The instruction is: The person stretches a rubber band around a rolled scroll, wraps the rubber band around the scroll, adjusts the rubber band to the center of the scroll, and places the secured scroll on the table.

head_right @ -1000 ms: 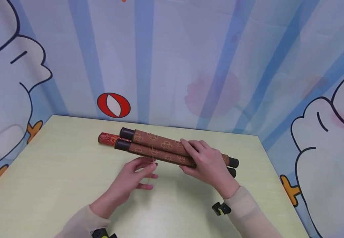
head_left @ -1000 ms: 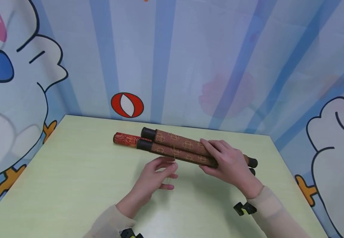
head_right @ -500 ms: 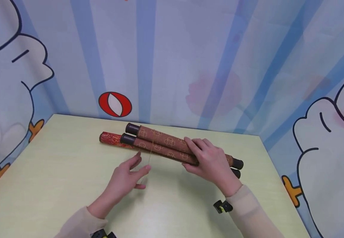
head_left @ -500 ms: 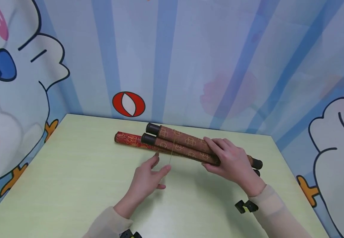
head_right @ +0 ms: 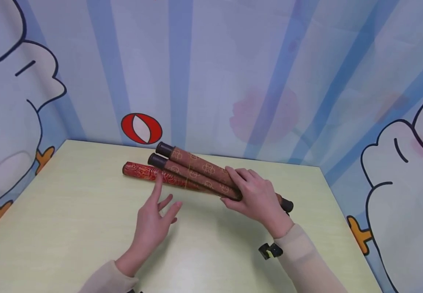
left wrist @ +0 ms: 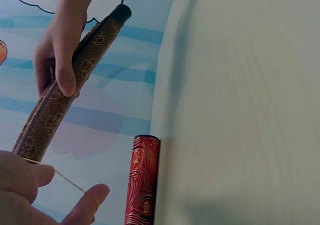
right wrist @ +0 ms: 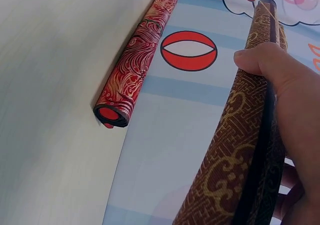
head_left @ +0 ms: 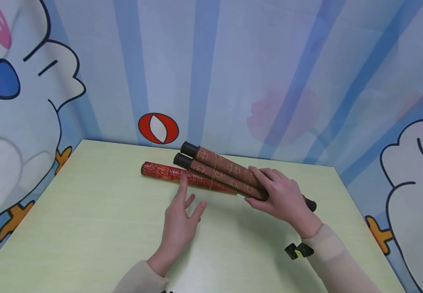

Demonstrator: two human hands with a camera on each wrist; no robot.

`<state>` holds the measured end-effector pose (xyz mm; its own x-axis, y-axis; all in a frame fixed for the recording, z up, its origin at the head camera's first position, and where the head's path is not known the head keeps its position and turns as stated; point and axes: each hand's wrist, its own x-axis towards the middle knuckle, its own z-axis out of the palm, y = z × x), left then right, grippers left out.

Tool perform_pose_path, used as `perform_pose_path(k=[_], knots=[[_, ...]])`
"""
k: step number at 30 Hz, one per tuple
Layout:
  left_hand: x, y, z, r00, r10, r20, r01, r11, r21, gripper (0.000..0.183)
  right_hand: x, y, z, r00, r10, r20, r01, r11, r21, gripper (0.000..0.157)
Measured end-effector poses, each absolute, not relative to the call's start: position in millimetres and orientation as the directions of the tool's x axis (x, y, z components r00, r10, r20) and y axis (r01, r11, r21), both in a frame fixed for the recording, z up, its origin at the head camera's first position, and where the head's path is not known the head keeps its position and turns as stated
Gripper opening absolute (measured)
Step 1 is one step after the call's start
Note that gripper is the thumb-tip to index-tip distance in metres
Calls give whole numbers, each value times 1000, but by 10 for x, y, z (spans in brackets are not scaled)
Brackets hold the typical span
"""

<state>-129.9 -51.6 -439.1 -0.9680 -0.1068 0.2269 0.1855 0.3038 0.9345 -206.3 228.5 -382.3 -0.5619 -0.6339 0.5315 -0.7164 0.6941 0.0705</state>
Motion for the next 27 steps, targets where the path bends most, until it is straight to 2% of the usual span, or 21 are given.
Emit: perform_pose_path(k=[5,9,13,16,19,22,24,27], knots=[[-1296,-523,-4420,-939,-116,324,251,410,877,90,-2075,2242,-3811,-577,-621,531,-725,688,18,82],[-1282,-554,-4451,-893,-113,436,301,570,765,84,-2076,2231,-3827,-586,-621,520,-731,683,-8,80],[-1303,-622,-4483,-787,-63,614,392,718,576,81,-2069,2241,-3834,-602,-615,509,-721,692,-17,80],[-1338,-705,-4479,-683,6,731,441,800,406,88,-2064,2248,-3830,-609,-613,503,-716,698,-16,81],[-1359,-803,-4445,-600,82,796,467,844,265,99,-2061,2254,-3827,-608,-613,505,-715,699,-12,81],[-1381,-896,-4385,-548,154,822,511,840,183,104,-2059,2249,-3823,-605,-614,507,-716,698,-10,81],[-1407,-950,-4341,-515,195,835,539,831,138,100,-2058,2242,-3820,-602,-616,508,-718,696,-6,82],[-1465,-1015,-4278,-470,249,847,553,831,62,80,-2052,2234,-3816,-596,-619,511,-720,694,1,83]])
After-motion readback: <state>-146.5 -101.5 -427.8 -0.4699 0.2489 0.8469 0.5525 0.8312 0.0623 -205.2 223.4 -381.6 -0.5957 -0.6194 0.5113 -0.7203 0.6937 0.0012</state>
